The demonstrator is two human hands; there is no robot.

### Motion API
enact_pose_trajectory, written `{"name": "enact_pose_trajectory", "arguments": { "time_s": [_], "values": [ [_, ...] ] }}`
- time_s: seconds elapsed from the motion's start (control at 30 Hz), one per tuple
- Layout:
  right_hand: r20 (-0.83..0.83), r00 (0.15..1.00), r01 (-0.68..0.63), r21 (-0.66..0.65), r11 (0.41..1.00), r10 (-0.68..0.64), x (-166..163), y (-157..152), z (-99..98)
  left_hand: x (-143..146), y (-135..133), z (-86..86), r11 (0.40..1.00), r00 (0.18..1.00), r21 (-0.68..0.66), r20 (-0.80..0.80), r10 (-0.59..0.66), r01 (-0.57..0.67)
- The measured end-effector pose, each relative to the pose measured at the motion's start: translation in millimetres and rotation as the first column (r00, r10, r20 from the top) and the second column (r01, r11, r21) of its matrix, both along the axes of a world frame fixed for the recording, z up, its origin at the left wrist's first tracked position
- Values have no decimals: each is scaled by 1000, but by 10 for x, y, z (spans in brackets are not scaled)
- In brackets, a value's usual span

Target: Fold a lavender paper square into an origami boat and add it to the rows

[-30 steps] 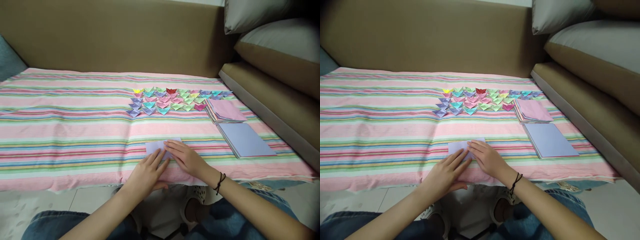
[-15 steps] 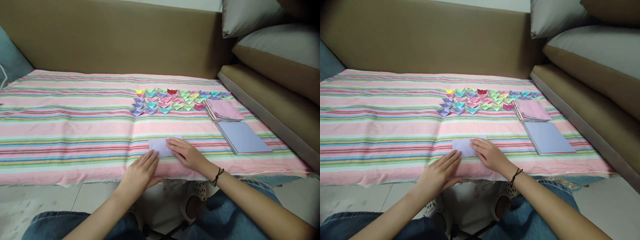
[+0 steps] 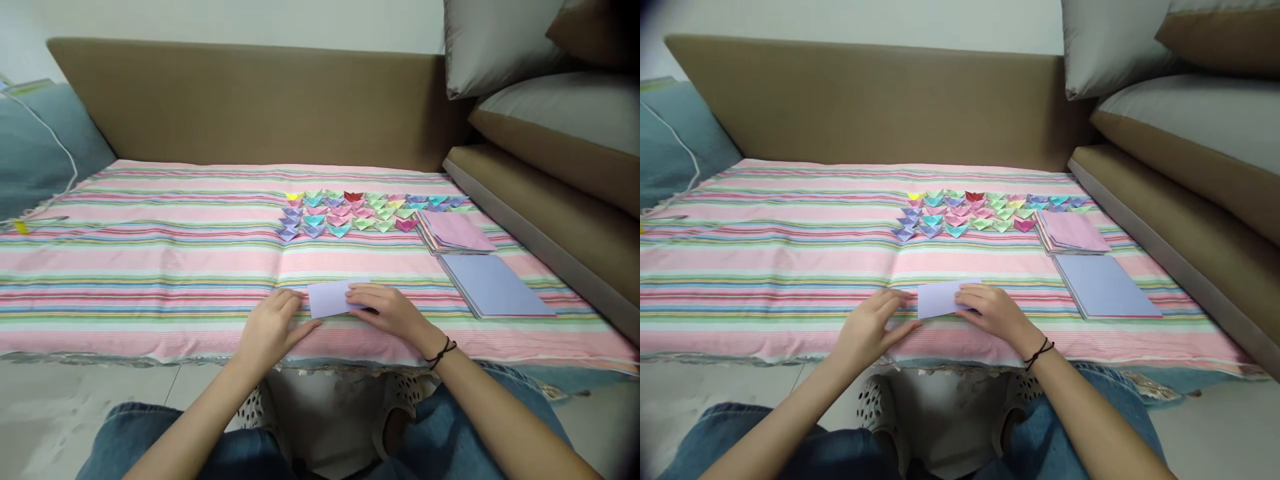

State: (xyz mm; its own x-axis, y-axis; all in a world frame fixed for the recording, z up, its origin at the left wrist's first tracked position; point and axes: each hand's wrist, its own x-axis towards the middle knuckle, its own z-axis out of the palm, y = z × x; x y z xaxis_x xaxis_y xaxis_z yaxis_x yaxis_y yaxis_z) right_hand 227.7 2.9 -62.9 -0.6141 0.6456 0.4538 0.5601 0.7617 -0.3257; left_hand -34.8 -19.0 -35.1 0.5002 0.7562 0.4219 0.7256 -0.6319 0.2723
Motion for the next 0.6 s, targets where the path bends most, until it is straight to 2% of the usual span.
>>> {"name": "enact_pose_trajectory", "arguments": {
  "time_s": [0.07, 0.13, 0.23, 0.3, 0.33, 0.4, 0.43, 0.47, 0.6],
  "values": [
    [-45, 999, 8, 8, 1000, -8, -15, -23, 96, 24, 29, 89, 1000, 996, -30, 93, 5, -2],
    [-183, 981, 47, -58, 997, -57, -34, -65, 212, 77, 37, 179, 995, 979, -101, 203, 4, 17],
    [-416, 881, 81, -334, 939, -225, -59, -138, 359, 186, 20, 303, 958, 904, -279, 421, 67, 59],
    [-458, 838, 28, -505, 862, -295, -66, -172, 409, 249, 9, 358, 887, 830, -438, 542, 132, 145],
    [-458, 837, -6, -557, 830, -301, -68, -181, 418, 275, 9, 370, 830, 800, -518, 579, 161, 207],
    [-439, 858, -62, -606, 793, -269, -70, -190, 411, 314, 21, 359, 694, 771, -648, 601, 213, 313],
    [-425, 870, -80, -621, 780, -249, -73, -191, 400, 331, 31, 336, 645, 769, -685, 596, 231, 338],
    [-413, 880, -93, -635, 767, -236, -77, -193, 385, 348, 43, 305, 622, 772, -705, 588, 243, 341],
    [-390, 891, -107, -675, 730, -230, -116, -206, 332, 423, 71, 177, 667, 798, -684, 560, 222, 294]
  ]
}}
